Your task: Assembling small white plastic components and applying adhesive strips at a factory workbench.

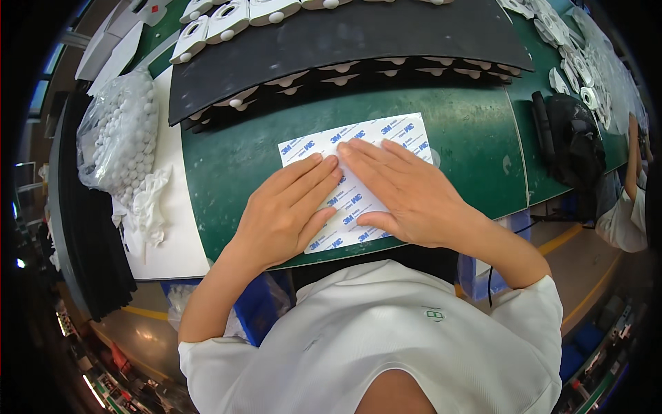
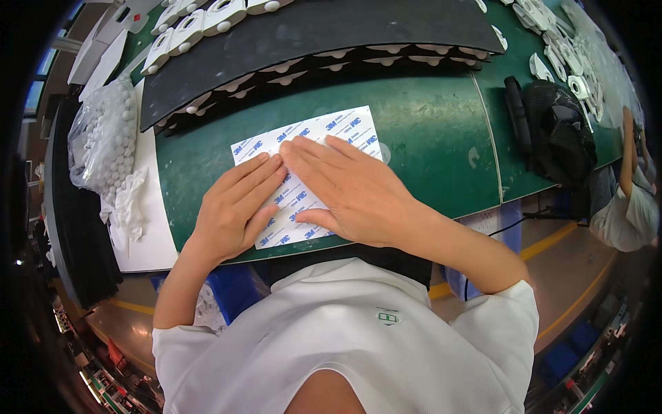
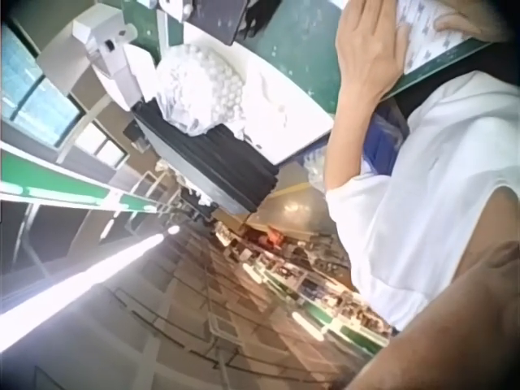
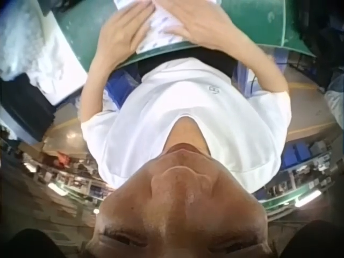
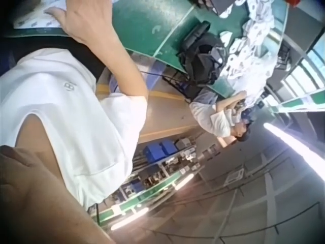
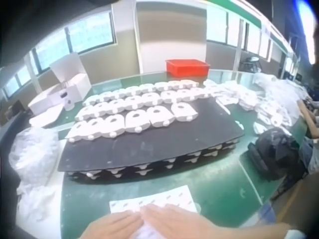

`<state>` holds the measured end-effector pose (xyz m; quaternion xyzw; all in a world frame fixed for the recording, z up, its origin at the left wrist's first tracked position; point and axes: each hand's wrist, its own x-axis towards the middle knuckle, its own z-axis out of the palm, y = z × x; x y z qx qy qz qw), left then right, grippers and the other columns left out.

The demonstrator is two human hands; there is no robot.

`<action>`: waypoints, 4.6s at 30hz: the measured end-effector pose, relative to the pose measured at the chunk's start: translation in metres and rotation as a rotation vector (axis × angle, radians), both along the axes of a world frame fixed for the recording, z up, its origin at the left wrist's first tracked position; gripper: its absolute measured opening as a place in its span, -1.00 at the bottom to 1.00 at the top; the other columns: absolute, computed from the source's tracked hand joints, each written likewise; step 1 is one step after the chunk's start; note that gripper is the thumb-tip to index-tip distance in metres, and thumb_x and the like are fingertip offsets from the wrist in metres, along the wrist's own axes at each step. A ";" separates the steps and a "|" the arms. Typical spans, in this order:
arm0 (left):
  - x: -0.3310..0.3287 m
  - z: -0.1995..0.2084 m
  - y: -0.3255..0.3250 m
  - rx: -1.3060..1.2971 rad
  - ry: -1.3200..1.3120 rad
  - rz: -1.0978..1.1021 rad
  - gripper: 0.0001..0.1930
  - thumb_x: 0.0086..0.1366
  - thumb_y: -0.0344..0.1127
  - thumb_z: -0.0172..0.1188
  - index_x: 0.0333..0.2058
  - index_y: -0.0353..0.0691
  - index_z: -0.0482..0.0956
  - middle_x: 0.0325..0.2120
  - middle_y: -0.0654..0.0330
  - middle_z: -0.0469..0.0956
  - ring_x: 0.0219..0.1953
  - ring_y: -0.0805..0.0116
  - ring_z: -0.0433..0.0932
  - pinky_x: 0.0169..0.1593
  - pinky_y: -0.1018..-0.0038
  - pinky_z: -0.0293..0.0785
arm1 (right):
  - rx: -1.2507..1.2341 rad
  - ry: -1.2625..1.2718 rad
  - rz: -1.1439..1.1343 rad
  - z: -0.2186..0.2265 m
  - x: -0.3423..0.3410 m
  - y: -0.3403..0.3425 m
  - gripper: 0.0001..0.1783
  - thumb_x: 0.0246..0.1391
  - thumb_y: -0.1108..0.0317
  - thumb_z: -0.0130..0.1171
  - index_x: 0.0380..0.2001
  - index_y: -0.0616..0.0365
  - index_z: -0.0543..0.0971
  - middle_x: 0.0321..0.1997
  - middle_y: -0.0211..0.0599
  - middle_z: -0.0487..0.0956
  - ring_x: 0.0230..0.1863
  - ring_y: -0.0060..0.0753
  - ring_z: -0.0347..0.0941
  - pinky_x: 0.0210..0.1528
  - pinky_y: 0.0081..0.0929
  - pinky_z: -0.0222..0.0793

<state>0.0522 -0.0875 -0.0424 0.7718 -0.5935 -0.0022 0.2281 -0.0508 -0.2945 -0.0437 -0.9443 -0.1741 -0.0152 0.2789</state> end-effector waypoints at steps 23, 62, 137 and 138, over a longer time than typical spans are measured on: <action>0.000 -0.002 0.036 0.078 -0.046 0.229 -0.68 0.14 -0.40 0.12 -0.10 -0.29 0.55 -0.03 0.08 0.51 0.07 0.16 0.44 0.26 0.12 0.07 | -0.049 -0.004 -0.411 -0.001 -0.040 -0.040 -0.36 0.07 0.31 0.07 0.22 0.21 0.19 0.23 -0.17 0.33 0.26 -0.18 0.22 0.34 -0.06 -0.14; -0.026 0.012 0.086 -0.332 -0.317 0.842 -0.53 0.14 -0.50 0.13 0.07 -0.34 0.38 0.04 0.00 0.39 0.11 0.08 0.29 0.19 0.26 0.14 | 0.245 -0.285 -0.674 -0.010 -0.047 -0.048 -0.69 0.07 0.54 0.01 -0.07 0.24 0.47 0.04 -0.12 0.48 0.10 -0.12 0.35 0.14 -0.37 0.22; 0.636 0.119 0.072 0.354 -0.242 0.927 -0.68 0.12 -0.37 0.00 -0.12 -0.19 0.54 -0.06 -0.05 0.49 -0.03 0.01 0.48 0.03 0.18 0.41 | -0.160 0.133 -0.405 0.011 -0.034 -0.102 -0.56 -0.17 0.53 0.00 -0.09 0.24 0.37 0.12 0.07 0.26 0.12 0.16 0.14 0.18 0.02 0.03; 0.649 0.111 0.066 0.363 -0.233 0.926 -0.68 0.12 -0.37 0.00 -0.12 -0.19 0.54 -0.06 -0.05 0.49 -0.03 0.01 0.48 0.03 0.18 0.41 | -0.161 0.155 -0.415 0.009 -0.035 -0.103 -0.56 -0.17 0.52 0.01 -0.10 0.24 0.37 0.12 0.08 0.26 0.12 0.16 0.14 0.18 0.02 0.03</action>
